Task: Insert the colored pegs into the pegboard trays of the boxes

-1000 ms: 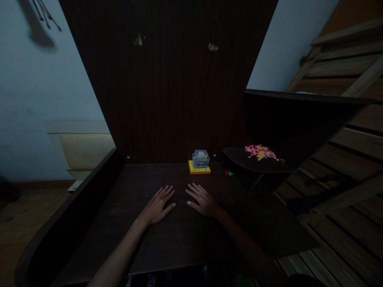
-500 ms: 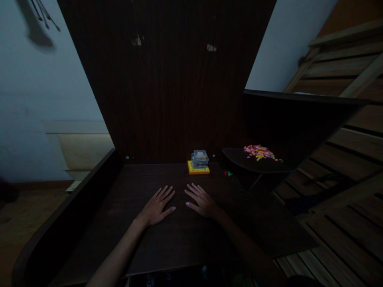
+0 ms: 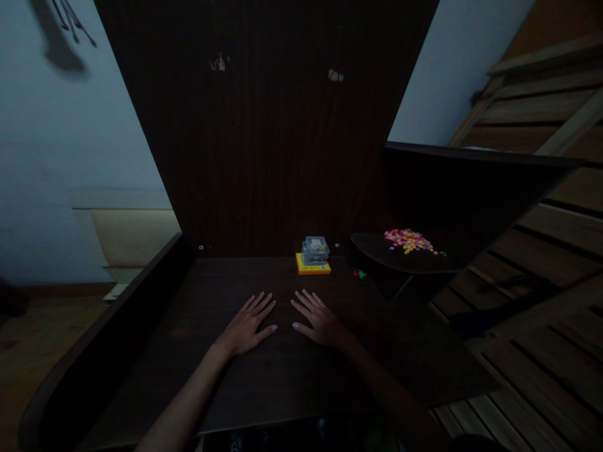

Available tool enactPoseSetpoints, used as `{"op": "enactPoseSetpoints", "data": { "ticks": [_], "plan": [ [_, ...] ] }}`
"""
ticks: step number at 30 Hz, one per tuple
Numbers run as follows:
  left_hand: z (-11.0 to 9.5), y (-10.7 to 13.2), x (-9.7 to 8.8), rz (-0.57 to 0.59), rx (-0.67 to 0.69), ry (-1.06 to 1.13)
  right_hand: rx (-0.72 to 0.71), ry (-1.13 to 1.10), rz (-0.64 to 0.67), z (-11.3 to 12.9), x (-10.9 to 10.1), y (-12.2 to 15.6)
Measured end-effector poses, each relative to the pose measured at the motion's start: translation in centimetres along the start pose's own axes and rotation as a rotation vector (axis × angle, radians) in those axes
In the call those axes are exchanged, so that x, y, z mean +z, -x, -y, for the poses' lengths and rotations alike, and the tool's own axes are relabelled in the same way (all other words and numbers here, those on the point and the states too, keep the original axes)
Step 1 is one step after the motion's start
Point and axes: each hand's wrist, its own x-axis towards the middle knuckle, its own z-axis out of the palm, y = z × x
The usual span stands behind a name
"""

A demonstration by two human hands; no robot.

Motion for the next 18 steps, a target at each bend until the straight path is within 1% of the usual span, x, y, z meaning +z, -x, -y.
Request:
{"op": "enactPoseSetpoints", "data": {
  "ticks": [3,7,13,18],
  "plan": [
    [-0.03,0.0,-0.04,-0.015,0.01,0.002,-0.012,-0.004,-0.007,-0.06,0.14,0.15],
    [0.03,0.0,0.05,0.0,-0.002,0.001,-0.001,-0.002,0.003,-0.14,0.23,0.12],
    [0.23,0.03,0.29,-0.041,0.023,0.01,-0.011,-0.003,-0.017,-0.33,0.41,0.15],
    [0.06,-0.02,0.12,-0.022,0.007,0.01,-0.001,-0.006,-0.008,-0.29,0.34,0.12]
  ]
}}
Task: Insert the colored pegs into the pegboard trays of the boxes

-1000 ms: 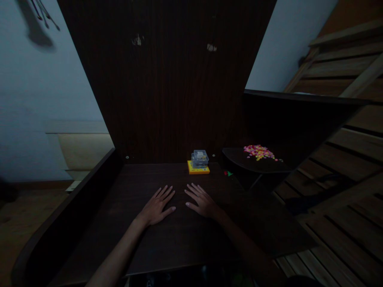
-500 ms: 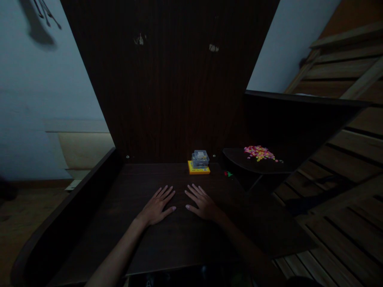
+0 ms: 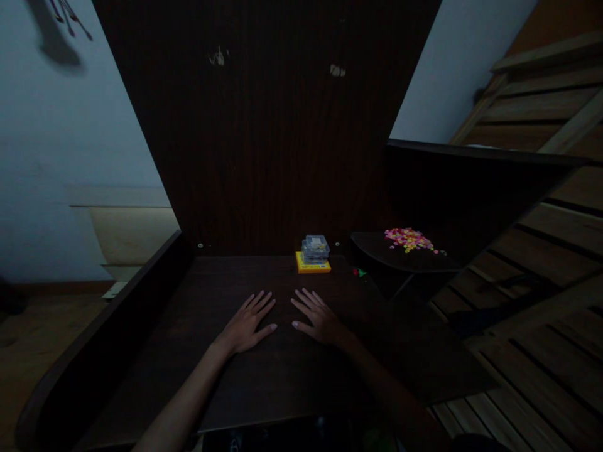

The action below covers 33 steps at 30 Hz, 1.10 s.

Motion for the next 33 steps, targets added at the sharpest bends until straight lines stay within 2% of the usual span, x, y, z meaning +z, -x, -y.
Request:
{"op": "enactPoseSetpoints", "data": {
  "ticks": [11,33],
  "plan": [
    [0.25,-0.01,0.34,-0.013,0.01,0.011,-0.022,0.01,-0.047,-0.01,0.17,0.12],
    [-0.4,-0.13,-0.36,0.037,-0.043,0.012,-0.024,0.009,-0.027,-0.14,0.16,0.08]
  ]
}}
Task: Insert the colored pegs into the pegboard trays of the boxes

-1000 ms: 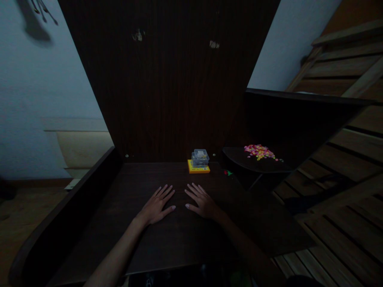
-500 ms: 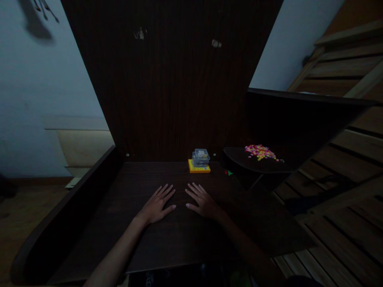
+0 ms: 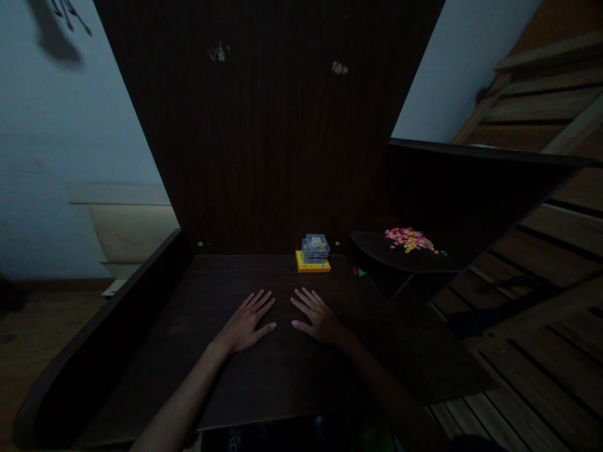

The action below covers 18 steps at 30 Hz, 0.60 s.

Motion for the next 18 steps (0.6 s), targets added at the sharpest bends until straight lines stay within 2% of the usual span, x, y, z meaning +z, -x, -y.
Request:
{"op": "enactPoseSetpoints", "data": {
  "ticks": [18],
  "plan": [
    [0.06,-0.01,0.01,0.011,0.005,0.009,-0.009,0.001,-0.029,-0.01,0.18,0.03]
  ]
}}
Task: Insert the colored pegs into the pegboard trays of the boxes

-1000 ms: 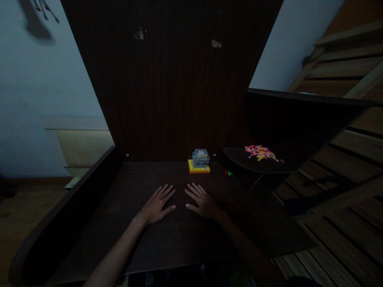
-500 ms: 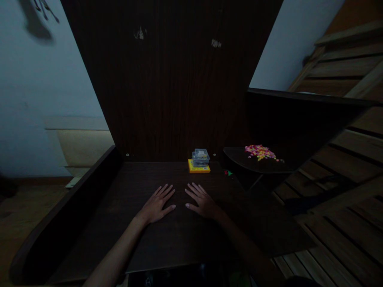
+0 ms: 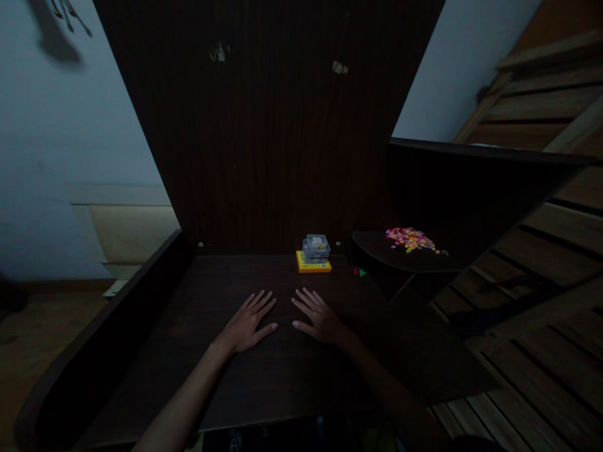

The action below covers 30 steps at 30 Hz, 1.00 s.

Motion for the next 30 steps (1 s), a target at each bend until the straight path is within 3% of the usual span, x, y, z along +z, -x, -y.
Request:
{"op": "enactPoseSetpoints", "data": {
  "ticks": [23,30],
  "plan": [
    [0.1,0.1,0.2,-0.037,0.016,-0.017,0.021,-0.032,0.057,-0.1,0.0,-0.2],
    [0.2,0.2,0.2,-0.039,0.026,-0.005,0.05,-0.106,0.12,-0.9,-2.2,-1.3]
  ]
}}
